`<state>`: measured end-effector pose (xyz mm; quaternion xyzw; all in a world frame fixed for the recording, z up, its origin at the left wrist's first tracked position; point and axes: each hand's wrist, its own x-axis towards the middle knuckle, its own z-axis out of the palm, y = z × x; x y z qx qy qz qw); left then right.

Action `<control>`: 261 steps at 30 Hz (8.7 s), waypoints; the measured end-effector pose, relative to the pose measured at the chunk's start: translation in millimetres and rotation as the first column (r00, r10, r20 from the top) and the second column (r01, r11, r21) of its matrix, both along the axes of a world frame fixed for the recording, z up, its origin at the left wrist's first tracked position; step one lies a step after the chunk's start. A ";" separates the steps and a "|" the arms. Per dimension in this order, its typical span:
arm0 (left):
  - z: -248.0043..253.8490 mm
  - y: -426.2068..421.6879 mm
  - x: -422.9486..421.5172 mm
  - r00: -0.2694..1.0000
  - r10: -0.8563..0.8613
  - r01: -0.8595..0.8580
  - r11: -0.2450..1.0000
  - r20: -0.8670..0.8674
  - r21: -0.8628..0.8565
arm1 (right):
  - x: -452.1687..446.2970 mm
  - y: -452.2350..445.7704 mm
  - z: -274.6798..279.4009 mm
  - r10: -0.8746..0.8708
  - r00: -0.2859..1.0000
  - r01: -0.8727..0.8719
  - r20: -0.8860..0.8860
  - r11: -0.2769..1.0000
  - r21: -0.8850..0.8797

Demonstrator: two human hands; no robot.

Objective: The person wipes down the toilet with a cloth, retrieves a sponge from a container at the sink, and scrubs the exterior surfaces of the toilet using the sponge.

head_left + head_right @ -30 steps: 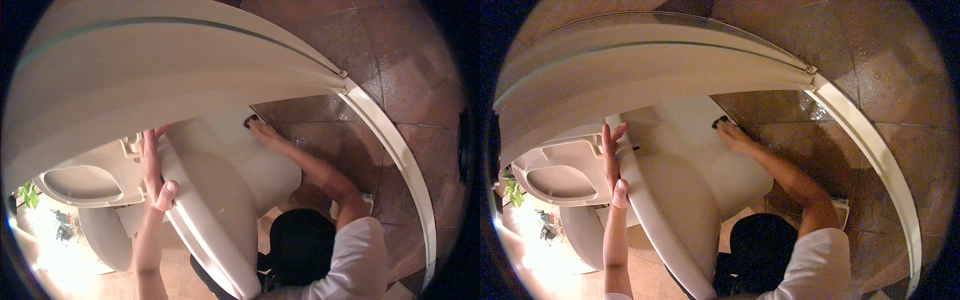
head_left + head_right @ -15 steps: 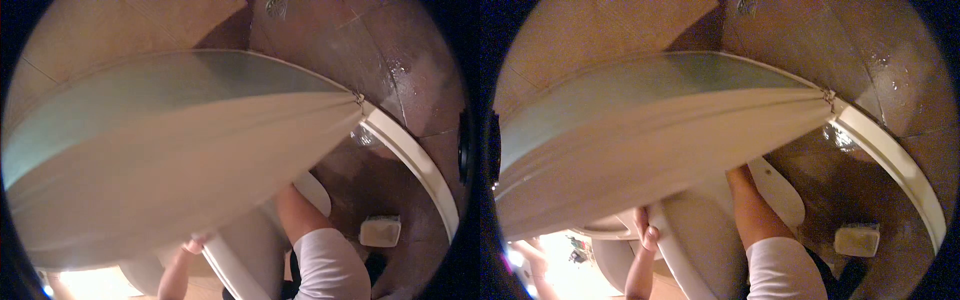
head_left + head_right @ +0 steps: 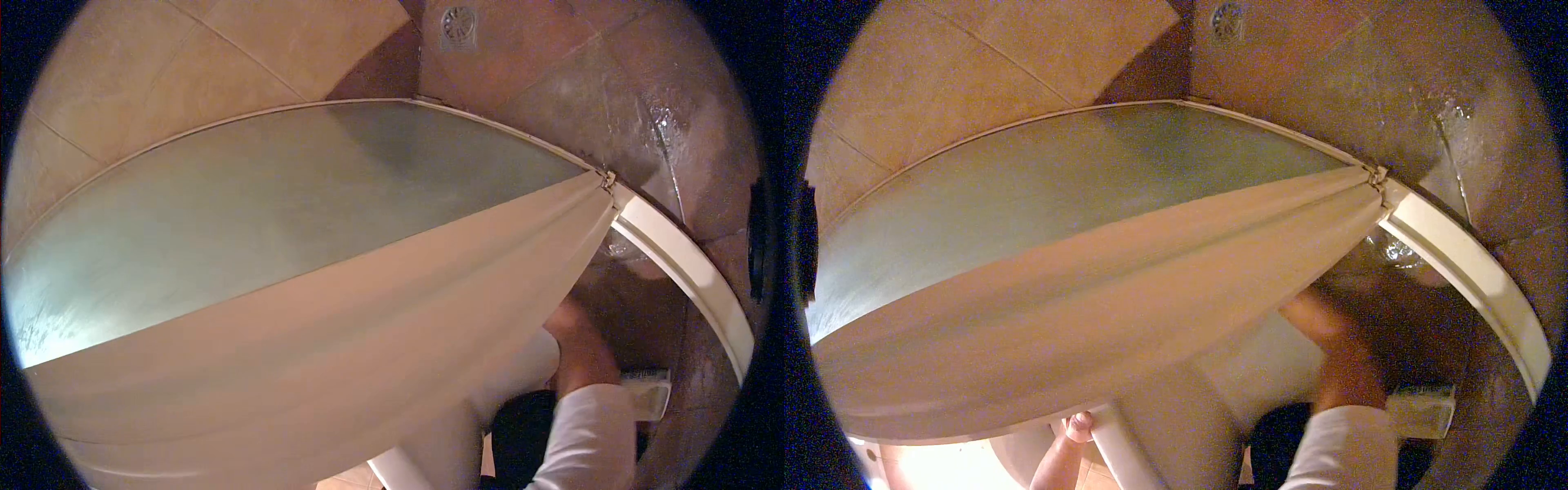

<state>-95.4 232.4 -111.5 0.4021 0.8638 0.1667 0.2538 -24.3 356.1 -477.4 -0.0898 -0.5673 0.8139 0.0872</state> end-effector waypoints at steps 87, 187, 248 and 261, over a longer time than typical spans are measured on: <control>-4.8 123.5 -66.2 0.667 -0.364 0.701 0.603 -0.650 0.381 | -48.9 -9.2 41.0 -0.066 0.982 0.063 0.179 0.998 0.023; 1.3 90.8 -10.5 0.817 -0.468 0.560 0.782 -0.336 0.274 | 40.1 -19.7 77.2 0.057 0.964 0.079 0.261 0.873 -0.481; -32.4 75.0 -17.1 0.783 0.090 0.407 0.674 -0.616 0.616 | -83.0 -7.9 109.2 -0.063 0.950 0.042 -0.304 0.996 -0.075; -31.6 76.8 -14.4 0.837 0.090 0.339 0.688 -0.540 0.641 | -14.5 -9.6 142.9 -0.055 0.902 0.211 -0.428 0.922 0.326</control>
